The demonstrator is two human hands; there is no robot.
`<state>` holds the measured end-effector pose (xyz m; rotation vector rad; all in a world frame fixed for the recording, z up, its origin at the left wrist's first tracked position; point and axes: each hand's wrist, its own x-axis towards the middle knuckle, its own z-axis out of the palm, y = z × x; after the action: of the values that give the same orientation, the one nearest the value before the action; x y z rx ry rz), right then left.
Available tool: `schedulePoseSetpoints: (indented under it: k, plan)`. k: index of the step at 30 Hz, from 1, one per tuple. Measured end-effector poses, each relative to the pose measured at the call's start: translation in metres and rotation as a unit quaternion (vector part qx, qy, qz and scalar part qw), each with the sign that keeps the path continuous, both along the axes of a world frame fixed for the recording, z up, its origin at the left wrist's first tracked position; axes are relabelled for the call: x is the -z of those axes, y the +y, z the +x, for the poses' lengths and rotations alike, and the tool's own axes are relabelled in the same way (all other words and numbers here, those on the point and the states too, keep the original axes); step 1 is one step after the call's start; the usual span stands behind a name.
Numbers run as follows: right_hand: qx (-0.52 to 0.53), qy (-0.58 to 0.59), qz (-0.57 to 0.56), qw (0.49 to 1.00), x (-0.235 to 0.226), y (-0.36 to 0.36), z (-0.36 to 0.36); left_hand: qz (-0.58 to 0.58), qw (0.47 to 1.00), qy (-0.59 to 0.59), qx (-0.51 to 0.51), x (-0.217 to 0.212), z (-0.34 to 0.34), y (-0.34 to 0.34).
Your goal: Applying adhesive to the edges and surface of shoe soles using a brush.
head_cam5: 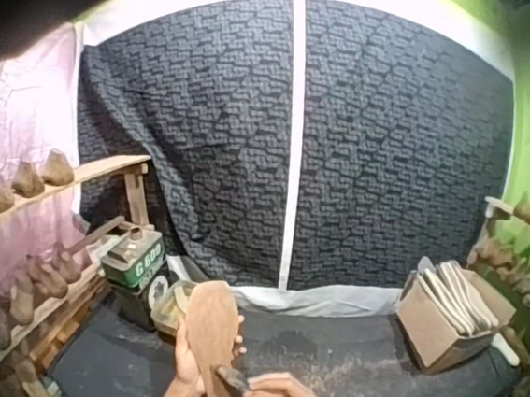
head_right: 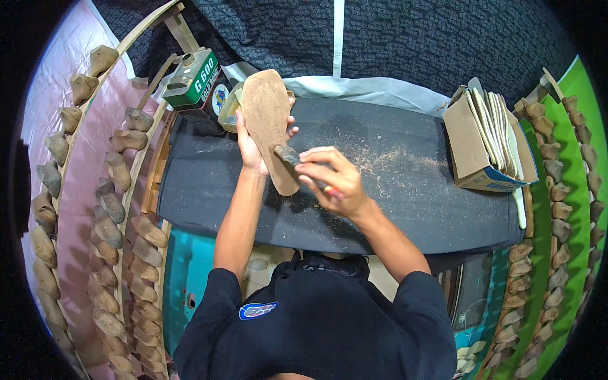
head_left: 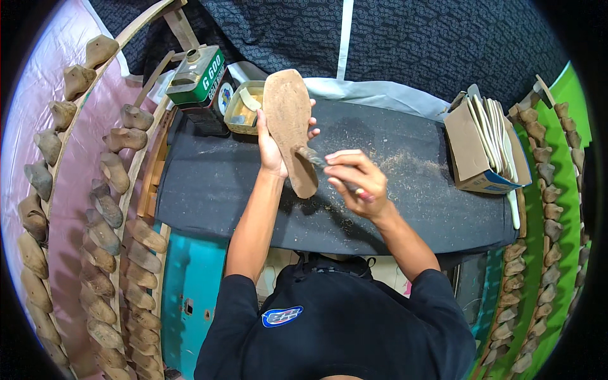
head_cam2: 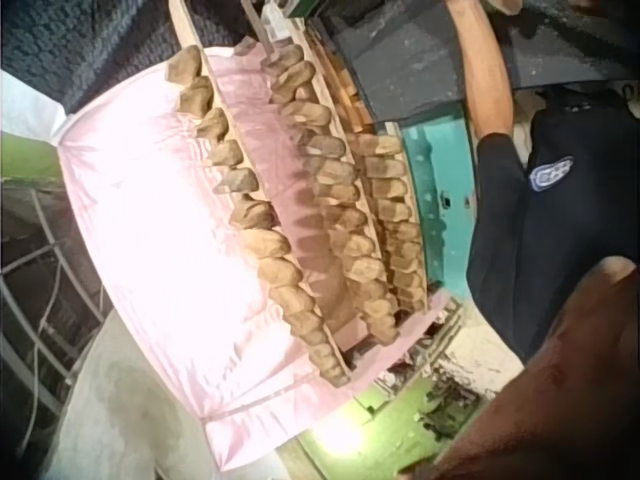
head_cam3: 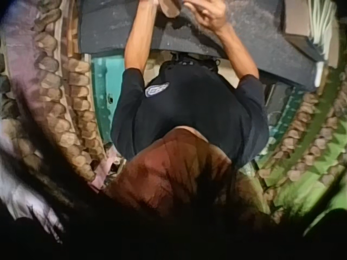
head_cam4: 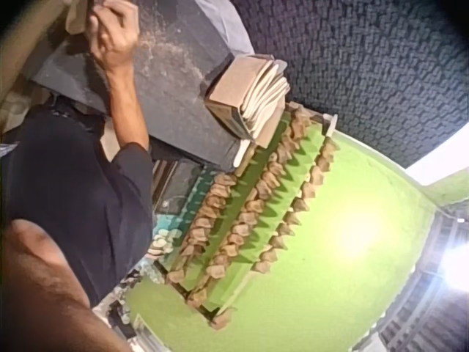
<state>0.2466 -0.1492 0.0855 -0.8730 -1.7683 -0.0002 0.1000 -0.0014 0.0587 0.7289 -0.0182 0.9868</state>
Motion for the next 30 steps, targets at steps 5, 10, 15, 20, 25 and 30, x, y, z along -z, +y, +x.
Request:
schedulePoseSetpoints:
  k: [5, 10, 15, 20, 25, 30]
  plan:
    - [-0.035, -0.006, -0.014, 0.999, 0.038, -0.013, -0.017, -0.029, 0.996, -0.077, -0.022, 0.0, -0.013, 0.014]
    - [-0.087, 0.059, -0.099, 0.99, 0.062, -0.02, 0.006, -0.024, 0.997, -0.027, -0.065, -0.009, -0.027, 0.014]
    - [0.006, 0.164, 0.069, 0.984, 0.006, 0.014, 0.025, 0.022, 0.994, 0.076, -0.074, -0.001, -0.03, 0.002]
    - [0.088, 0.078, 0.124, 0.985, -0.047, 0.056, 0.019, 0.065, 0.985, 0.155, -0.044, 0.012, -0.013, -0.016]
    - [0.047, -0.008, 0.105, 0.993, -0.012, 0.063, -0.003, -0.022, 0.987, 0.141, -0.072, 0.019, -0.01, -0.018]
    - [-0.066, -0.017, 0.009, 0.998, 0.038, 0.027, -0.029, 0.008, 0.987, 0.135, -0.085, 0.028, -0.035, 0.001]
